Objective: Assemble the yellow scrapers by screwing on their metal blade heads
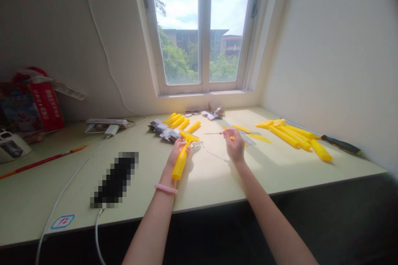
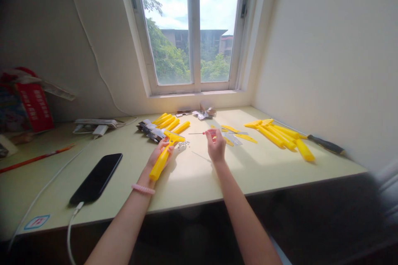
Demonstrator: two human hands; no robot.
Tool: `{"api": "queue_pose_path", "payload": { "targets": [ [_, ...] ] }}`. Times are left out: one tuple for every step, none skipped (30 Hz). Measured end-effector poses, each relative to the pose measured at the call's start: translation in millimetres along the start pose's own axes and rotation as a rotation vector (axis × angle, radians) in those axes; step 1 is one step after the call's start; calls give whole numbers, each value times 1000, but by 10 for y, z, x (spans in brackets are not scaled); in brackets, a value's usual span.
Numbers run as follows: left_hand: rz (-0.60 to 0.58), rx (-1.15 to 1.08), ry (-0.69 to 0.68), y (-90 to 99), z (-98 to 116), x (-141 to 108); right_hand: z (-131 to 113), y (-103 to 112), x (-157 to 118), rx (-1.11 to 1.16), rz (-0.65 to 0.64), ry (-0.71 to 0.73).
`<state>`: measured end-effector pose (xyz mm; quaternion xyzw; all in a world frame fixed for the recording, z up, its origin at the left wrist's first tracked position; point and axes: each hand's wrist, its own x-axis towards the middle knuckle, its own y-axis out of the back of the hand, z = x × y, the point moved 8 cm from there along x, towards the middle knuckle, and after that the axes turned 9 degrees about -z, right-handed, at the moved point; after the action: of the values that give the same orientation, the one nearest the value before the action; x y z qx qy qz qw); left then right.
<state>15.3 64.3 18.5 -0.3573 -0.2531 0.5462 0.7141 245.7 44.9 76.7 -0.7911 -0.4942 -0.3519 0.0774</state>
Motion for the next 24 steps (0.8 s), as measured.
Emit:
{"api": "queue_pose_path", "payload": {
  "targets": [
    [19,-42,-4,15,19,-2,39,35,2,-39,36,-27],
    [39,-90,-11,30,35,-6,80,52,4,-96,46,-54],
    [54,-132,-22,44,51,-10,125,53,5,-164,31,-89],
    [65,-164,-29,54,58,-14,177,35,4,-238,-12,-133],
    [71,-180,-28,60,59,-16,231,2,-3,-315,-79,-184],
    [76,-186,-25,65,55,-18,283,-40,-19,-394,-161,-236],
    [80,-187,-21,70,47,-20,325,-85,-44,-471,-245,-283],
    [82,-185,-20,72,41,-20,352,-130,-74,-540,-326,-317],
    [80,-182,-21,72,37,-18,362,-173,-105,-600,-393,-334],
    [75,-179,-27,70,37,-16,355,-212,-131,-648,-442,-337],
    [70,-175,-34,68,40,-14,337,-246,-151,-689,-471,-331],
    [67,-170,-40,65,44,-11,313,-280,-166,-723,-486,-318],
    [66,-165,-44,65,48,-9,286,-319,-175,-750,-499,-303],
    [69,-158,-44,65,50,-8,256,-363,-180,-766,-510,-286],
    [74,-150,-40,67,50,-8,219,-415,-180,-770,-524,-262],
    [81,-141,-35,69,51,-8,176,-473,-176,-762,-541,-230],
    [87,-131,-31,69,52,-10,124,-535,-169,-745,-560,-193],
    [94,-122,-28,69,54,-12,68,-599,-161,-729,-579,-153],
    [99,-114,-29,68,58,-15,13,-662,-154,-721,-596,-118],
    [103,-107,-32,65,62,-18,-36,-725,-148,-718,-613,-88],
    [104,-102,-38,60,67,-21,-72,-790,-146,-719,-633,-70],
    [105,-99,-45,56,72,-23,-97,-859,-148,-714,-656,-59],
    [106,-98,-53,54,76,-23,-111,-931,-154,-703,-680,-51],
    [105,-98,-58,52,78,-22,-115,-1001,-162,-688,-701,-47]
  ]
}}
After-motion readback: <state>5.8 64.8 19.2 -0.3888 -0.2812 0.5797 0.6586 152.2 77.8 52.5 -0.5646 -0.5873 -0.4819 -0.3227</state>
